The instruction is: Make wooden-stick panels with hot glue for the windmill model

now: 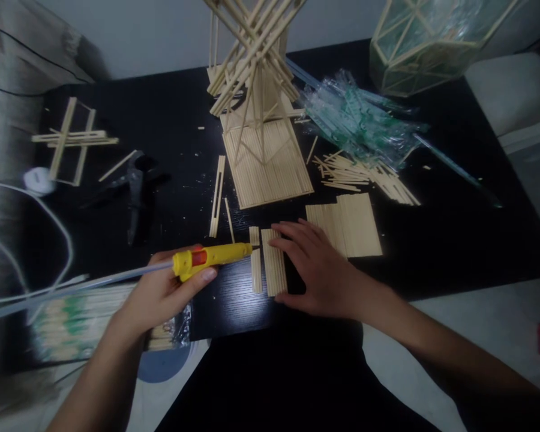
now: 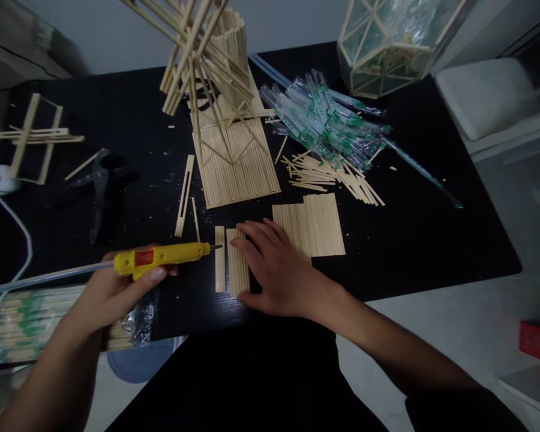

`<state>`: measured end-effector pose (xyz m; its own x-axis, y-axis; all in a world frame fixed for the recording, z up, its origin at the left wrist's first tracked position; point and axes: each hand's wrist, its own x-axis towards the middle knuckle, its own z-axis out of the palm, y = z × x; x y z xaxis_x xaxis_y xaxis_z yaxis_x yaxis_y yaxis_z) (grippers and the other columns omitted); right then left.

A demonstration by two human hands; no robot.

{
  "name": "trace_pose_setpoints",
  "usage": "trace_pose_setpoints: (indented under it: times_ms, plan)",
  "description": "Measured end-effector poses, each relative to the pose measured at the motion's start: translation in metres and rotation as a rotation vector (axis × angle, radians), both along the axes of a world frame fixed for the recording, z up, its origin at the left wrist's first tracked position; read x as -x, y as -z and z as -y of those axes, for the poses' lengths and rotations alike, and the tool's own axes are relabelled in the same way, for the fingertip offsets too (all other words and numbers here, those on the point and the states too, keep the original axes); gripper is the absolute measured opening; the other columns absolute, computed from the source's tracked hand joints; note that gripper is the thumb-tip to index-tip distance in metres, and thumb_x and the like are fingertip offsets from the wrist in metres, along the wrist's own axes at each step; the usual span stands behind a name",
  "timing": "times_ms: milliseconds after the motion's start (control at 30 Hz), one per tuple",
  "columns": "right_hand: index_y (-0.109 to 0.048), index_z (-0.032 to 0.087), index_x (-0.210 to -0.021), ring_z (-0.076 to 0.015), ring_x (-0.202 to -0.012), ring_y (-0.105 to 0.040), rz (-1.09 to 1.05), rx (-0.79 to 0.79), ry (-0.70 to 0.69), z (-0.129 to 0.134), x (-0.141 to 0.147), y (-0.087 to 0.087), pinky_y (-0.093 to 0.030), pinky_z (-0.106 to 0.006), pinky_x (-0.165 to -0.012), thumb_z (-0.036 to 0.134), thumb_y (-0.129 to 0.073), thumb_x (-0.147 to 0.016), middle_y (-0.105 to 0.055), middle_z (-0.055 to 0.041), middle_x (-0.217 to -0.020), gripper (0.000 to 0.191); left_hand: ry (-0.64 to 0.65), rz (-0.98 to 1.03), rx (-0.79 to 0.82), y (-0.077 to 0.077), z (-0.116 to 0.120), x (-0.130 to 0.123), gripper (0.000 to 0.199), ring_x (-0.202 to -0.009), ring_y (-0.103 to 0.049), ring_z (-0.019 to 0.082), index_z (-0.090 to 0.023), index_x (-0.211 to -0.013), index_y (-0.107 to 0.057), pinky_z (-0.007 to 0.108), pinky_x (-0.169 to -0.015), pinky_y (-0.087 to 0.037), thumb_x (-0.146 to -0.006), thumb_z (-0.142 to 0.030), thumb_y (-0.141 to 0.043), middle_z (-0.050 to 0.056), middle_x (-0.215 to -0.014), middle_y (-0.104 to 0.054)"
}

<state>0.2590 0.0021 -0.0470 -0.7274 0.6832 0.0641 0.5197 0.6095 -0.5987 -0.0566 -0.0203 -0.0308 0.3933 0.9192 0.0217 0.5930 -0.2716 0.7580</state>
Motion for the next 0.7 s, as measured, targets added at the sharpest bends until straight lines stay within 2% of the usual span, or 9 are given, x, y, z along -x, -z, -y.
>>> trace_pose_setpoints:
  times_ms: [67,200,333,467,700]
  plan:
    - [-0.047,0.015,-0.144,-0.0413,-0.15,-0.043,-0.065,0.036,0.031,0.001,-0.001,-0.002,-0.03,-0.067,-0.126,0.046,-0.09,-0.076,-0.05,-0.0253,-0.157,0.086,-0.002,0.05,0.024,-0.002,-0.001,0.0,0.017,-0.075,-0.072,0.016,-0.019,-0.092,-0.078,0.024,-0.07,-0.057,-0.099,-0.027,-0.064,0.002,-0.084,-0.077]
    - [-0.043,0.024,-0.142,-0.0374,-0.149,-0.046,-0.259,0.154,0.09,0.006,-0.005,-0.004,-0.044,-0.061,-0.118,0.054,-0.093,-0.072,-0.046,-0.0208,-0.16,0.091,-0.061,0.232,0.154,-0.001,0.004,0.005,0.022,-0.057,-0.061,0.01,-0.018,-0.091,-0.076,0.018,-0.053,-0.05,-0.102,-0.032,-0.062,0.001,-0.077,-0.074]
    - [-0.043,0.029,-0.14,-0.0367,-0.152,-0.043,-0.388,0.235,0.107,0.009,-0.004,-0.001,-0.045,-0.06,-0.117,0.055,-0.095,-0.069,-0.041,-0.0175,-0.164,0.092,-0.1,0.437,0.279,0.007,0.012,0.013,0.032,-0.052,-0.057,0.01,-0.016,-0.093,-0.074,0.019,-0.048,-0.048,-0.104,-0.042,-0.059,0.004,-0.078,-0.073]
    - [-0.045,0.03,-0.138,-0.0376,-0.152,-0.043,-0.454,0.245,0.118,0.01,-0.003,0.002,-0.043,-0.061,-0.119,0.054,-0.097,-0.067,-0.041,-0.017,-0.165,0.091,-0.087,0.444,0.316,0.01,0.013,0.018,0.039,-0.05,-0.056,0.011,-0.013,-0.09,-0.075,0.021,-0.047,-0.047,-0.102,-0.048,-0.061,0.007,-0.075,-0.072]
    - [-0.044,0.031,-0.139,-0.0373,-0.154,-0.041,-0.477,0.231,0.113,0.01,-0.004,0.002,-0.042,-0.061,-0.121,0.048,-0.096,-0.07,-0.04,-0.0162,-0.166,0.088,-0.122,0.414,0.372,0.005,0.012,0.015,0.042,-0.05,-0.057,0.012,-0.012,-0.084,-0.074,0.022,-0.047,-0.049,-0.098,-0.051,-0.065,0.009,-0.074,-0.073]
